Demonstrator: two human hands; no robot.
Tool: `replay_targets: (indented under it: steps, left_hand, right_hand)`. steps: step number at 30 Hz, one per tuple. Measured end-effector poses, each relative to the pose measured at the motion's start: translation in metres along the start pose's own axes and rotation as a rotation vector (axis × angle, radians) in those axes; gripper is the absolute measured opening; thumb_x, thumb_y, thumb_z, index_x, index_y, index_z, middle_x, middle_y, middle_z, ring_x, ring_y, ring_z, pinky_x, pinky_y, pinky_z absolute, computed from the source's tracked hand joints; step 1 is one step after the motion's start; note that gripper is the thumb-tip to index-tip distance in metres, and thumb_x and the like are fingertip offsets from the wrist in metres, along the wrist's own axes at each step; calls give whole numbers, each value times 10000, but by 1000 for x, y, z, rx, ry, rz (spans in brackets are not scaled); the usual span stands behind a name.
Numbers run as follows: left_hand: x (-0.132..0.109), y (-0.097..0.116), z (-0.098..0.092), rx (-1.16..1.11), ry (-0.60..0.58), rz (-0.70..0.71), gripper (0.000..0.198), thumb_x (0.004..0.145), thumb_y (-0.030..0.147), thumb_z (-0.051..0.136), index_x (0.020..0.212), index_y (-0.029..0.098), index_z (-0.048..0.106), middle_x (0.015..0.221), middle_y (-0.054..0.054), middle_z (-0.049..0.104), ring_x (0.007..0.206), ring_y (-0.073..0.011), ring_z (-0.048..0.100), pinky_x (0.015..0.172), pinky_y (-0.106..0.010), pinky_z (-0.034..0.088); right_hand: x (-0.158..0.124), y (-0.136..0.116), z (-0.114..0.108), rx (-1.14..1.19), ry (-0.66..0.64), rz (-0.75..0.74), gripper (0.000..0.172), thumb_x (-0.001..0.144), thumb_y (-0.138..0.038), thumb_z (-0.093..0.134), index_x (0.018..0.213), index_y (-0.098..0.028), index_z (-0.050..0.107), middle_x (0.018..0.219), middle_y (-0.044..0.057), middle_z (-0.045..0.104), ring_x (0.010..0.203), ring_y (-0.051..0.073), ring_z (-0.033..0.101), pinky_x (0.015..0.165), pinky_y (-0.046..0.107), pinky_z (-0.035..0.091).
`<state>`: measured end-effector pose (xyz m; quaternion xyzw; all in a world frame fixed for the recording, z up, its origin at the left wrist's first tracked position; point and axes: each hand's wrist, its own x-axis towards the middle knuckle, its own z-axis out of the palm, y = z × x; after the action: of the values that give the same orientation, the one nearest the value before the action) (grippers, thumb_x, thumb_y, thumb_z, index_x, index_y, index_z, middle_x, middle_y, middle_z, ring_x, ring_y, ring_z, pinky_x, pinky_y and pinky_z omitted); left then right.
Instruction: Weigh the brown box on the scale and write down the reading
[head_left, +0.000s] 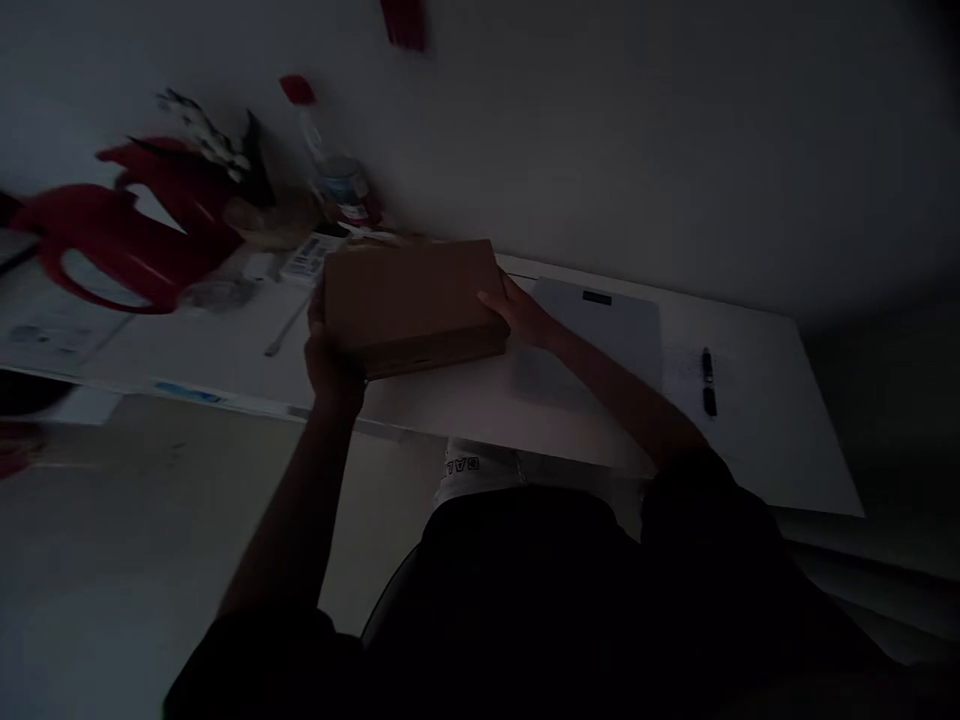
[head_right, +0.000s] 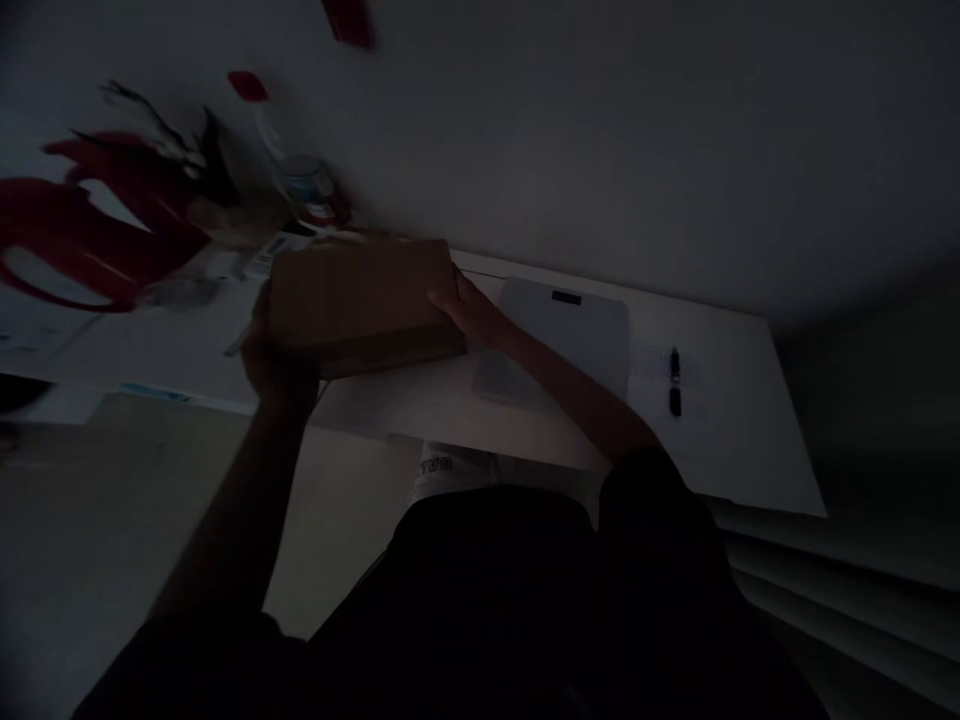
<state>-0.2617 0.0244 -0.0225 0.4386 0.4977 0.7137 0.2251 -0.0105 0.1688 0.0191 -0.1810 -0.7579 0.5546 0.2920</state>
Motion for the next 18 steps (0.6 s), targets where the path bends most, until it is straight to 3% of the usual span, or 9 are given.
replay_targets:
  steps: [6, 13, 18]
  left_hand:
    - [-7, -7, -10, -82, 32, -53, 895, 711, 655, 601, 1353, 80, 360, 1496, -131, 448, 1416, -333, 363, 1191, -463, 333]
    - [-11, -16, -17, -79, -74, -29, 1031, 743, 664, 574, 1487, 68, 182, 1614, -158, 241, 1482, -360, 245, 1242, -505, 229]
    - [-12, -11, -7, -90, -10, -53, 1016, 701, 603, 586, 1475, 65, 206, 1599, -154, 279, 1479, -336, 266, 1235, -478, 252]
  right_hand:
    - [6, 14, 16, -21, 6, -42, 784, 941, -645, 499, 1510, -125, 356, 1527, 133, 364, 1413, 293, 355, 1236, 434, 277]
    - [3, 16, 19, -34, 16, -3, 708, 988, -564, 489, 1517, -115, 347, 1518, 139, 379, 1408, 294, 367, 1229, 434, 293]
    - [2, 14, 18, -44, 22, 13, 735, 990, -559, 502, 1522, -80, 334, 1515, 159, 379, 1408, 288, 374, 1235, 413, 287]
